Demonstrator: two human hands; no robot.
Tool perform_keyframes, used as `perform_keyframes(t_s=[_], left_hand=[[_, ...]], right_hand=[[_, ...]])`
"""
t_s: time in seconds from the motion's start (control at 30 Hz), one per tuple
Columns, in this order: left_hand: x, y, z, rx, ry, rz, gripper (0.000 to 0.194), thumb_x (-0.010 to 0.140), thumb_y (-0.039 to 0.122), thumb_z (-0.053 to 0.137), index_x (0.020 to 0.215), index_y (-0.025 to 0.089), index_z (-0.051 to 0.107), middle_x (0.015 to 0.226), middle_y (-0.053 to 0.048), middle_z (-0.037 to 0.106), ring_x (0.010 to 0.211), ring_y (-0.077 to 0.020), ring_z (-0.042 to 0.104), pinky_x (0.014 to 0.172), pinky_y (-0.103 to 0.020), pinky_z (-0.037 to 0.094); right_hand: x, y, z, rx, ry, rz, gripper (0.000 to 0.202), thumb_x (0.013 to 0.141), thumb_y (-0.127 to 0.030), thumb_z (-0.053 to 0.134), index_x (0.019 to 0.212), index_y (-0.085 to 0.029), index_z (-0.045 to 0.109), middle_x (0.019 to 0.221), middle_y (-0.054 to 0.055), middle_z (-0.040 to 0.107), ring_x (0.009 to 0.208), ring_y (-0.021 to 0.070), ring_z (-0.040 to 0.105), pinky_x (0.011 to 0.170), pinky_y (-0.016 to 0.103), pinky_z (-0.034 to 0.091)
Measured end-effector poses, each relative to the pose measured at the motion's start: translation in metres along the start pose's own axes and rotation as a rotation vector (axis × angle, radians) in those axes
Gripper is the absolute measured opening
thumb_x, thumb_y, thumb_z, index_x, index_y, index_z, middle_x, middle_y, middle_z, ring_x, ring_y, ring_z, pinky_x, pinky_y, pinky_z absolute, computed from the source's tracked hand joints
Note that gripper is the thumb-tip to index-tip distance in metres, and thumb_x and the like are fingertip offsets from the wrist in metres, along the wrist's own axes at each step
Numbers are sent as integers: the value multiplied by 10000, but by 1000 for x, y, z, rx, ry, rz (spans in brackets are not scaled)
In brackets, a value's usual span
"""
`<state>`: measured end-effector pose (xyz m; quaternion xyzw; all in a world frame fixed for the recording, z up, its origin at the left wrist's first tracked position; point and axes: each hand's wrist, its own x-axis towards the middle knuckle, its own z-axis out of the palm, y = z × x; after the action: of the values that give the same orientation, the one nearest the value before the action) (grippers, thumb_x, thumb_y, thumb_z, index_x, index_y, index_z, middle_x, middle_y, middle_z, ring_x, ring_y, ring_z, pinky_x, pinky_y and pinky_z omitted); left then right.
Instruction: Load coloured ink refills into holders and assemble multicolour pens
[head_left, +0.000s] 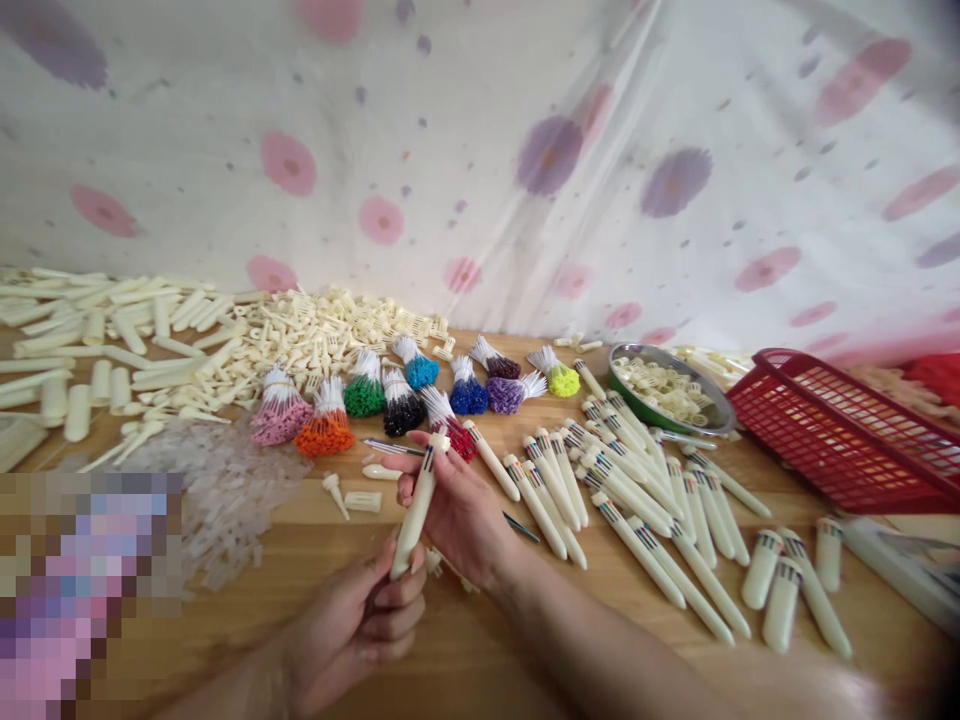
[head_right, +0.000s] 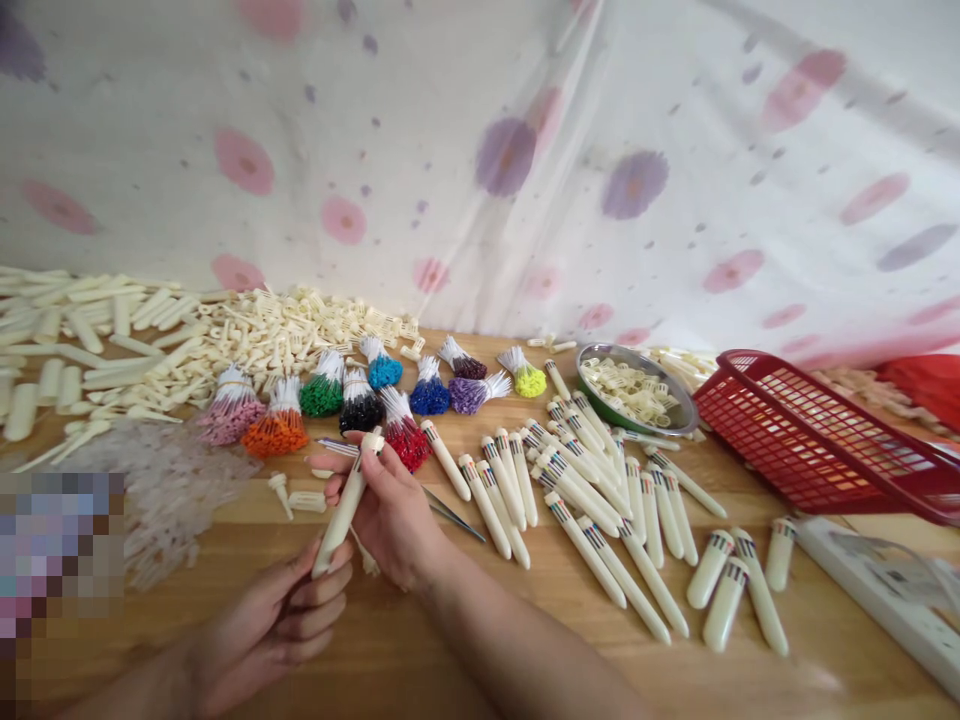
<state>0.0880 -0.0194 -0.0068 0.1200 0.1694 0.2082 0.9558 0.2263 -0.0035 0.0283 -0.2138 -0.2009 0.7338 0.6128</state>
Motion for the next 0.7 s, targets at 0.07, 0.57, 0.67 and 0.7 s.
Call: perform_keyframes(t_s=[0.07,0.57,0.67,0.7], left_hand=[[-1,1,-1,-22,-16,-10,249,793,352,627,713,131,543,509,100,280,383,-15,136,350,-119,181],[-4,1,6,98,-53,-37,259,806,372,597,718,136,534,496,97,288,365,-17,141,358,-136,169],[-4,0,5,114,-50,-23,257,806,380,593,734,139,542,495,95,296,369,-21,147,363,-140,172],[-4,-1,5,112,-52,-19,256,805,385,594,743,140,547,497,94,304,370,-22,153,366,-141,177]], right_hand=[[1,0,-2,60,-30,49,306,744,-226,672,1022,-147,574,1040,73,649,697,81,564,695,200,462],[0,-12,1,143,-96,178,487,794,-558,514,1047,-144,567,766,48,647,567,100,452,608,248,391],[-1,-10,3,102,-86,123,350,804,-417,573,1043,-160,569,730,32,647,567,95,453,598,232,379],[-2,-9,4,90,-73,86,318,795,-363,603,1046,-170,568,751,33,656,577,91,462,601,226,381]])
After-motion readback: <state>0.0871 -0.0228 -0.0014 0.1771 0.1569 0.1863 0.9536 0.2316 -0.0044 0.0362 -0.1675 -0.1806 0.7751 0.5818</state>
